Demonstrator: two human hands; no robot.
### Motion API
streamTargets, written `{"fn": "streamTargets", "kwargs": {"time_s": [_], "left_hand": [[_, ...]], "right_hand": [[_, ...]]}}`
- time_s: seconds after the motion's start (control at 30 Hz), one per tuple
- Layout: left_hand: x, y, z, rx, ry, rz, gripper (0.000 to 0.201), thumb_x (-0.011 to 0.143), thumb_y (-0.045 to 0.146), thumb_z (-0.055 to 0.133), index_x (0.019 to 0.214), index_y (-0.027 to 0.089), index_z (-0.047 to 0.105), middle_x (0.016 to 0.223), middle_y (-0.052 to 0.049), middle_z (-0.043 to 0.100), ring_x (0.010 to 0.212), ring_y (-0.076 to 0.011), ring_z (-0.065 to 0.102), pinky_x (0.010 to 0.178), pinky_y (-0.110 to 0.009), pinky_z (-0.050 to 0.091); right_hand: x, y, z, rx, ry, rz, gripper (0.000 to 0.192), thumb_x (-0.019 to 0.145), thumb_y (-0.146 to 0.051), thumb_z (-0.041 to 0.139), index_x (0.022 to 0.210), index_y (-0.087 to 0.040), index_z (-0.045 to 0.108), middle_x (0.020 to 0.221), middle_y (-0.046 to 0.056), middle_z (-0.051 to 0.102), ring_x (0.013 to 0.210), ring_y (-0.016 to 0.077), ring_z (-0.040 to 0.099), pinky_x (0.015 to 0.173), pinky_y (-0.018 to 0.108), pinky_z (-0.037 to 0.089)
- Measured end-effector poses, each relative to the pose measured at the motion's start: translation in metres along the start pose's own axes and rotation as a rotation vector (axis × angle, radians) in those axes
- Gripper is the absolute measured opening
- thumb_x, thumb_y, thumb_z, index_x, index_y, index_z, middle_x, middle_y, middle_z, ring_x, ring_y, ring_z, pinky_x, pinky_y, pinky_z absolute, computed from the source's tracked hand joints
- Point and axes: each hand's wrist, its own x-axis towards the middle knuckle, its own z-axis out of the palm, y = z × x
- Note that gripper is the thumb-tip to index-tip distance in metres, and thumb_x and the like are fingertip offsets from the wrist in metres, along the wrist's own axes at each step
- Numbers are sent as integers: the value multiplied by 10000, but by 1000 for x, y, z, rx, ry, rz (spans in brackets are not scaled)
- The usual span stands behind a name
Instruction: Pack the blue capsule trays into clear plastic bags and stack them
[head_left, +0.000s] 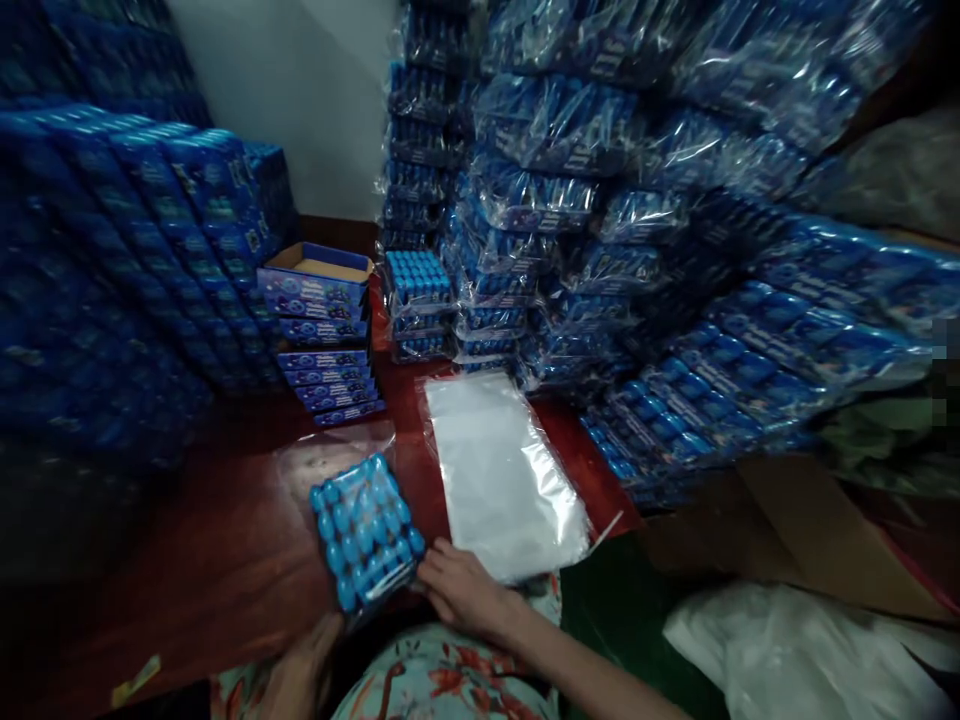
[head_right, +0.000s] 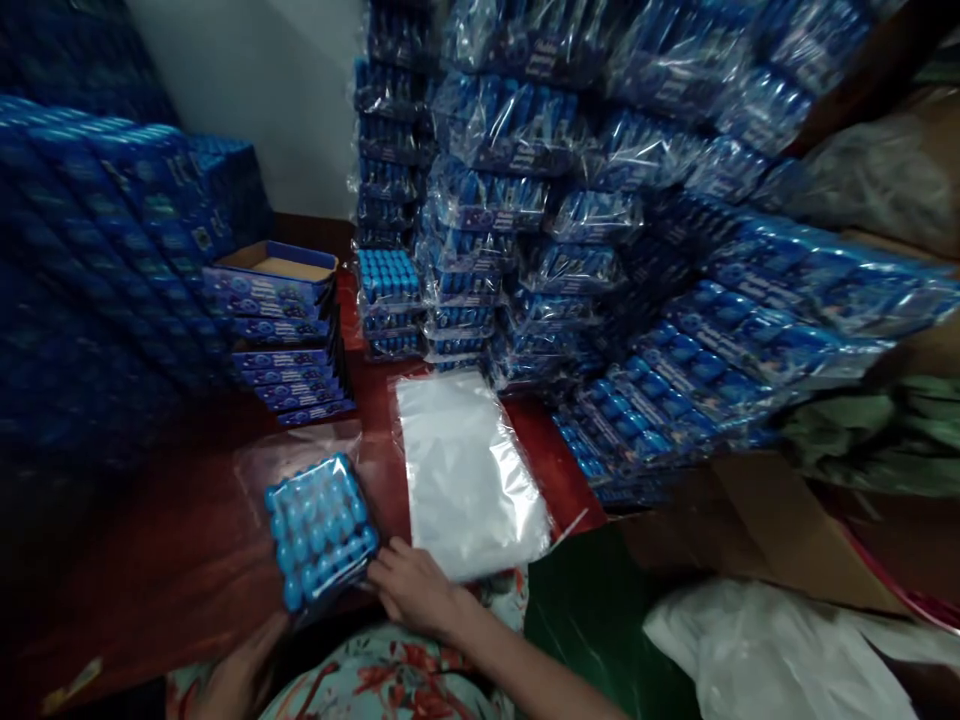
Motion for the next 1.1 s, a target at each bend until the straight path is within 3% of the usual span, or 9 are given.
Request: {"fn": "streamTargets", "kwargs": {"time_s": [0.1, 0.3, 0.4, 0.5, 0.6, 0.7, 0.8, 0.93, 1.1], "left_hand": [[17, 22, -31, 82, -6, -51, 493, 719, 109, 385, 1066, 305, 675, 1082, -32, 700, 947, -224, 681, 799, -300, 550], [40, 72, -110, 247, -87, -10, 399, 741, 47, 399, 974, 262, 640, 951, -52, 717, 887, -207, 663, 756, -279, 488], [51, 97, -154, 369, 54, 61, 295, 795, 82, 371, 838, 230, 623, 793, -53, 673, 763, -203, 623, 696, -286, 442], [68, 118, -197, 475, 307, 115, 271, 851, 165, 359, 785, 224, 616, 722, -57, 623, 725, -202, 572, 692, -298, 402], [89, 129, -228, 495, 525, 140, 295, 883, 214, 353, 780, 211, 629, 726, -54, 621, 740, -200, 550, 715, -304, 381], [114, 124, -238, 238, 685, 158, 293, 898, 298, 418, 738, 185, 636, 704, -28, 628, 697, -164, 547, 702, -277, 384], [135, 111, -231, -318, 774, 111, 263, 845, 379, 536, 751, 164, 656, 706, -11, 654, 663, -137, 572, 655, -239, 419], [153, 98, -216, -921, 751, 34, 275, 731, 384, 667, 867, 146, 678, 854, -42, 712, 788, -162, 638, 722, -250, 478], [165, 96, -202, -1237, 762, 49, 274, 749, 393, 657, 827, 133, 696, 824, -65, 725, 814, -177, 662, 821, -304, 483]], "right_hand": [[14, 8, -16, 116, 75, 2, 122, 822, -99, 466, 861, -201, 520, 823, 10, 599, 769, 148, 523, 658, 230, 410], [23, 13, -66, 220, 258, 1, 197, 862, -91, 372, 849, -205, 532, 868, 36, 583, 746, 141, 552, 660, 234, 441], [38, 10, -95, 312, 516, -25, 207, 888, -118, 372, 893, -213, 556, 914, 44, 610, 828, 142, 589, 734, 244, 464], [60, 6, -129, 359, 799, 1, 165, 898, -188, 438, 836, -229, 586, 820, 10, 640, 774, 137, 610, 720, 249, 477], [87, 4, -155, 460, 936, 9, 123, 876, -256, 516, 792, -222, 599, 814, 4, 673, 789, 148, 636, 746, 277, 490], [115, 6, -166, 723, 957, 17, 162, 854, -325, 552, 750, -202, 569, 834, 17, 699, 811, 165, 664, 747, 300, 506], [138, 9, -165, 993, 915, 32, 226, 834, -380, 566, 720, -197, 501, 710, -2, 688, 659, 150, 670, 645, 275, 512], [157, 11, -161, 1193, 888, 46, 271, 803, -420, 588, 717, -201, 453, 619, -38, 631, 515, 133, 637, 544, 256, 508], [167, 11, -161, 1228, 909, 117, 299, 773, -460, 602, 734, -208, 444, 619, -37, 610, 463, 125, 598, 522, 275, 515]]}}
